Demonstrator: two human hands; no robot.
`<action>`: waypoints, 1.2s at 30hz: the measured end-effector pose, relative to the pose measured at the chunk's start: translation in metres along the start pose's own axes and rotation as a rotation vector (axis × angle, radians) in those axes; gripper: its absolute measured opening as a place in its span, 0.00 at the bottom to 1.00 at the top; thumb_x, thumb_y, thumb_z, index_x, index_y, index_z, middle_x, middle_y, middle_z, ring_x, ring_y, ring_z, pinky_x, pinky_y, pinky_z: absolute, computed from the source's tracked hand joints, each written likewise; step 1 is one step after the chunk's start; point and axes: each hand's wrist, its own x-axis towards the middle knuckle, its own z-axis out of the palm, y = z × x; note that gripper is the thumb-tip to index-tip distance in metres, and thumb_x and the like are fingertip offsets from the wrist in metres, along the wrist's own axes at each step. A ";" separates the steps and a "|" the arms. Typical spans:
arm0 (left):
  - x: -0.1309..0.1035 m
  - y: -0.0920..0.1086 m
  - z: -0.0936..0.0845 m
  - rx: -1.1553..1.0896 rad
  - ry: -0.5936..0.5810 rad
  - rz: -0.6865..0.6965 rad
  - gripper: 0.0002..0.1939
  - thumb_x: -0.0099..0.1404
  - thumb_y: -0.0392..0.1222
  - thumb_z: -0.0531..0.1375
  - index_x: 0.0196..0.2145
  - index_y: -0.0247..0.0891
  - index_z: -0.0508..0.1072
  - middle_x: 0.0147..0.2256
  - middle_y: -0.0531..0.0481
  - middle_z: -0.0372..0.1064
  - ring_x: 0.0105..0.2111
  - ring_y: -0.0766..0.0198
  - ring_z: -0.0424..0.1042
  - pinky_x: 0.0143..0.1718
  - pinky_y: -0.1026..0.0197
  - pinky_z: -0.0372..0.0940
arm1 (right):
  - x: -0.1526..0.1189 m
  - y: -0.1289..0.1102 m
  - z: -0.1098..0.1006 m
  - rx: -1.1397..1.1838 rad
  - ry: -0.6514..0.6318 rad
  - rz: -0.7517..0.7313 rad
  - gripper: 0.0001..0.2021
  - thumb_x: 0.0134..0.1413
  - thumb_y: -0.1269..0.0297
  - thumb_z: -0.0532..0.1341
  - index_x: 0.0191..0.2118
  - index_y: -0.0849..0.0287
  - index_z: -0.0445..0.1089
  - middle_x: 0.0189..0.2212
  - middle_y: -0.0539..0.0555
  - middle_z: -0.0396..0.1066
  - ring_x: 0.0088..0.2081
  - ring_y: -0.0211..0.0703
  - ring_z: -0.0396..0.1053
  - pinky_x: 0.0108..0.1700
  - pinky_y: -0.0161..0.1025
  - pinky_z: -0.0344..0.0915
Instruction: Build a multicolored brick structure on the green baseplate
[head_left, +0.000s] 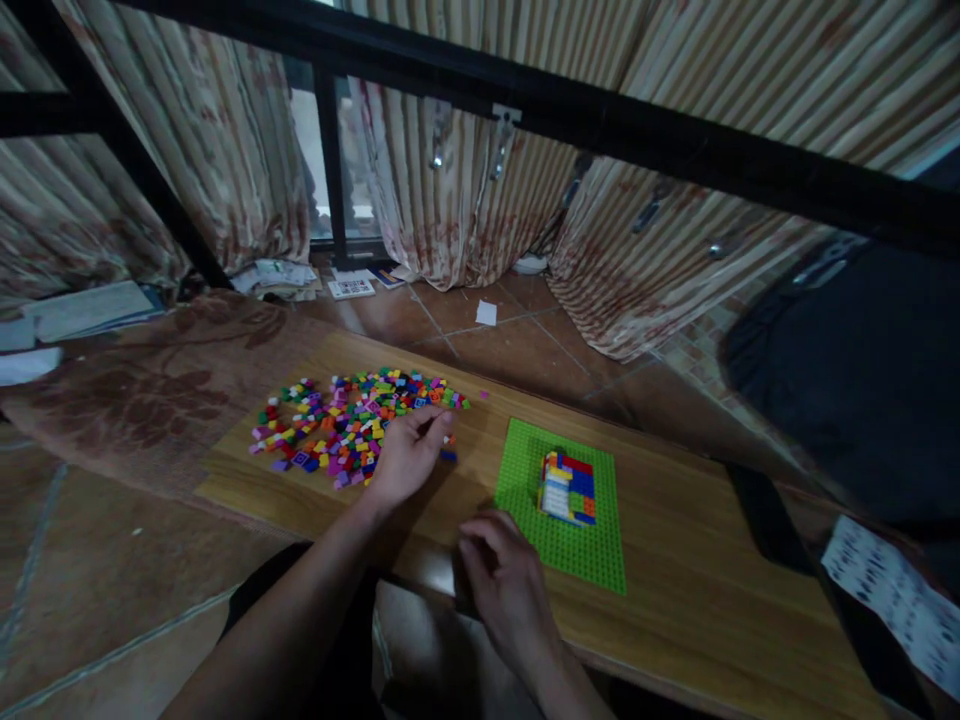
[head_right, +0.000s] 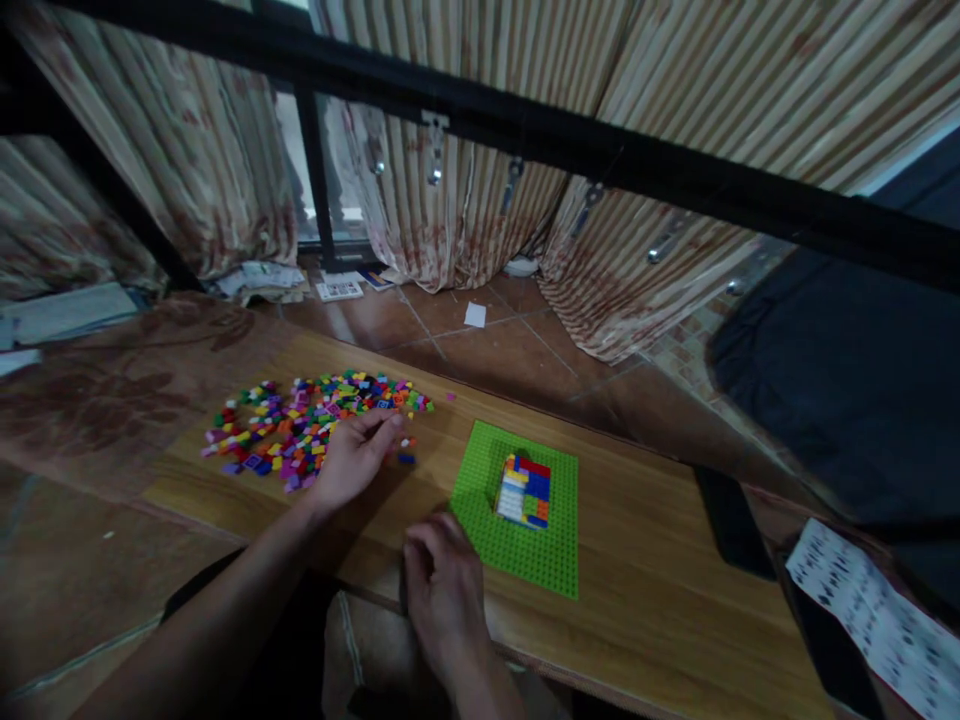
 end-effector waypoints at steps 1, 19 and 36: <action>0.001 0.002 -0.004 -0.013 0.033 -0.009 0.16 0.65 0.50 0.56 0.31 0.35 0.74 0.24 0.53 0.68 0.24 0.68 0.64 0.27 0.67 0.59 | 0.007 0.000 0.005 -0.021 0.010 0.001 0.10 0.57 0.70 0.54 0.38 0.54 0.72 0.36 0.52 0.72 0.38 0.42 0.71 0.42 0.39 0.68; 0.011 -0.001 -0.037 -0.179 0.261 -0.045 0.14 0.63 0.48 0.57 0.28 0.34 0.73 0.22 0.56 0.61 0.22 0.70 0.58 0.25 0.68 0.54 | 0.090 0.018 0.041 -0.363 -0.014 -0.024 0.11 0.58 0.69 0.53 0.40 0.59 0.73 0.38 0.57 0.69 0.38 0.47 0.70 0.42 0.42 0.66; -0.029 0.005 0.040 -0.015 -0.360 0.046 0.11 0.66 0.42 0.55 0.34 0.35 0.76 0.29 0.51 0.72 0.30 0.66 0.68 0.32 0.66 0.61 | -0.001 0.044 -0.049 -0.218 0.161 0.026 0.11 0.62 0.64 0.55 0.43 0.55 0.74 0.40 0.55 0.75 0.41 0.45 0.73 0.43 0.41 0.69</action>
